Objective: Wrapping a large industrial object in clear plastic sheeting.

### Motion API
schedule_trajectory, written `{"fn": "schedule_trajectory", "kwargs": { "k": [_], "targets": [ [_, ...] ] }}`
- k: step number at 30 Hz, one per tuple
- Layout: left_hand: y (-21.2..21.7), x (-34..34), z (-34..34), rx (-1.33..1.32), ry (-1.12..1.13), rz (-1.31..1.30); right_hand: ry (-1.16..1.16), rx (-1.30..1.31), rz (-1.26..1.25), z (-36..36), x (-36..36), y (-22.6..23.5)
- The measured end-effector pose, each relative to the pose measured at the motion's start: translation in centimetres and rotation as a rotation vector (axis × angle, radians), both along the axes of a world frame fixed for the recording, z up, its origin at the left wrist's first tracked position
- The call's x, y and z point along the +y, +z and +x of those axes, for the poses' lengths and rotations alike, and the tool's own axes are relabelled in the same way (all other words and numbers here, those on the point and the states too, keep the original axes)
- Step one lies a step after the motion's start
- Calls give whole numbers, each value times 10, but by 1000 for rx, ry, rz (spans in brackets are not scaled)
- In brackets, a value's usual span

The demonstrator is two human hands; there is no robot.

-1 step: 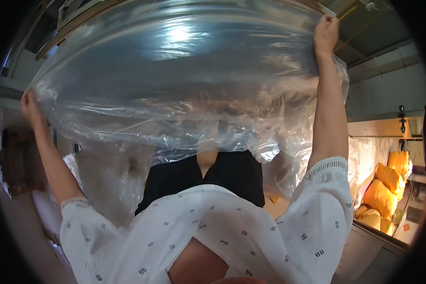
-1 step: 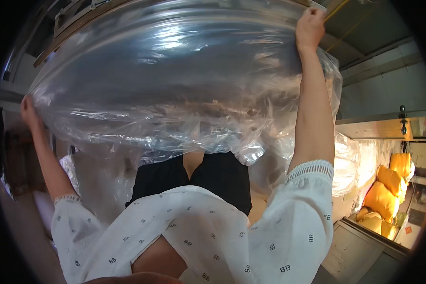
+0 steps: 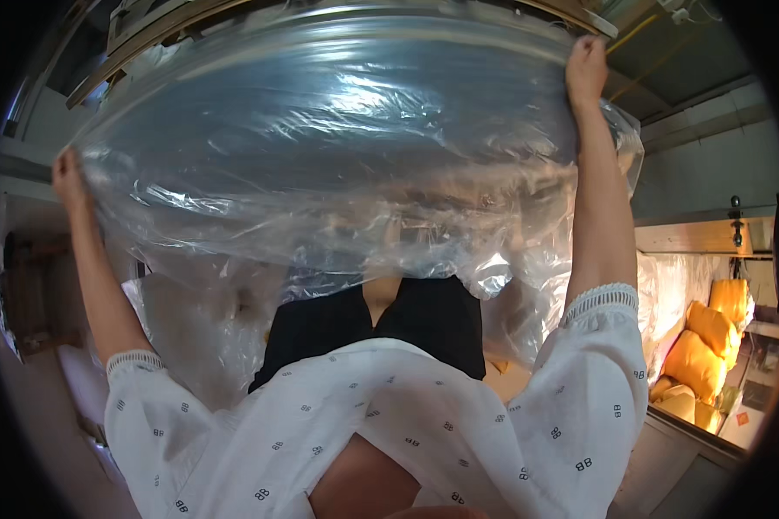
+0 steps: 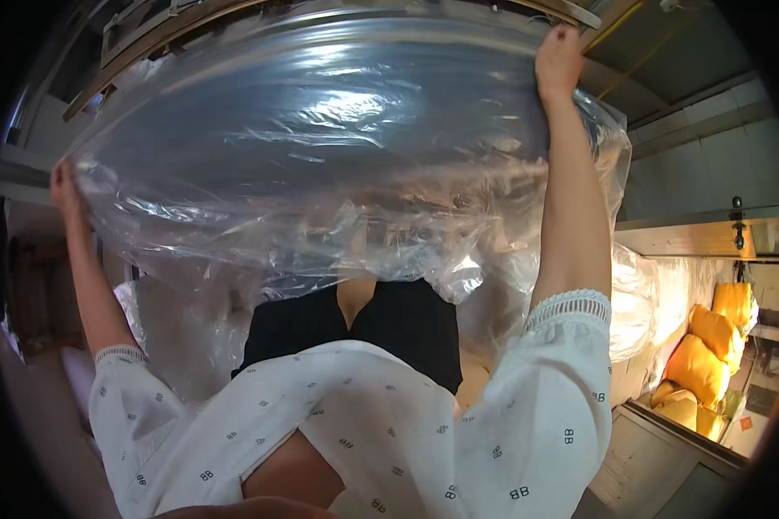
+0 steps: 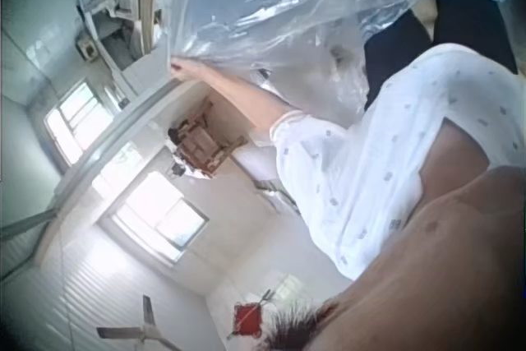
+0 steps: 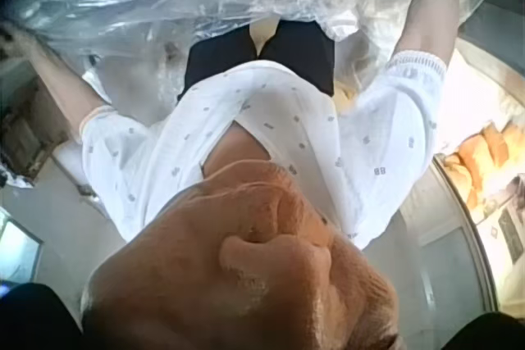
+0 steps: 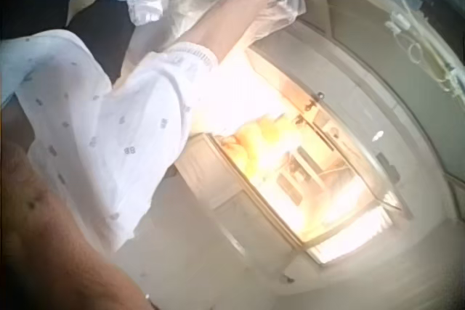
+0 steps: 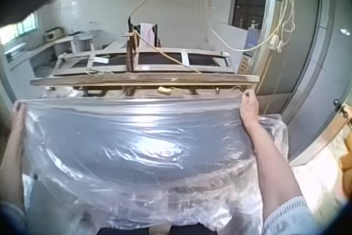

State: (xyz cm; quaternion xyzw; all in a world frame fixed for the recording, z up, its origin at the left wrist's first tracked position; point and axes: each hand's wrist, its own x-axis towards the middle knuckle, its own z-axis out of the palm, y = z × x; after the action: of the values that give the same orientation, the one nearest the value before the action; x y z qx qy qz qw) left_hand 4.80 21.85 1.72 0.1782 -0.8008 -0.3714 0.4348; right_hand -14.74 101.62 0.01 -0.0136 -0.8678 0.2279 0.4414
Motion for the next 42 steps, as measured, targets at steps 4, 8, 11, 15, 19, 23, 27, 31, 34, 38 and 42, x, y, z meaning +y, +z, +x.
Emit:
{"fn": "schedule_trajectory", "kwargs": {
  "k": [4, 8, 11, 15, 19, 23, 27, 31, 34, 38, 42],
  "targets": [
    [-62, -35, -51, -80, 77, -37, 188, -150, -475, 2, -21, -34],
    [-67, -37, -105, -168, 25, 44, 219, -128, -384, -20, 1, -44],
    [-63, -13, -120, -134, -49, 214, 202, -160, -273, -32, 9, -47],
    [-58, -19, -126, -184, 34, 199, 149, -177, -189, -44, 16, -48],
    [-60, -18, -127, -154, 15, 169, 91, -184, -194, -45, 11, -44],
    [-65, -26, -128, -306, 175, -31, -36, -153, -191, -42, 9, -41],
    [-72, -49, -117, -265, 106, 276, -136, -173, -196, -47, 6, -43],
    [-72, -41, -119, -113, -60, 480, -101, -195, -279, -56, 32, -48],
    [-65, -39, -115, -122, -97, 492, -78, -273, -286, -59, 39, -48],
    [-50, 19, -113, -92, -154, 381, -106, -254, -227, -59, 47, -47],
    [-36, -30, -79, -152, -191, 58, -145, -96, -21, -27, -12, -29]
  ]
}}
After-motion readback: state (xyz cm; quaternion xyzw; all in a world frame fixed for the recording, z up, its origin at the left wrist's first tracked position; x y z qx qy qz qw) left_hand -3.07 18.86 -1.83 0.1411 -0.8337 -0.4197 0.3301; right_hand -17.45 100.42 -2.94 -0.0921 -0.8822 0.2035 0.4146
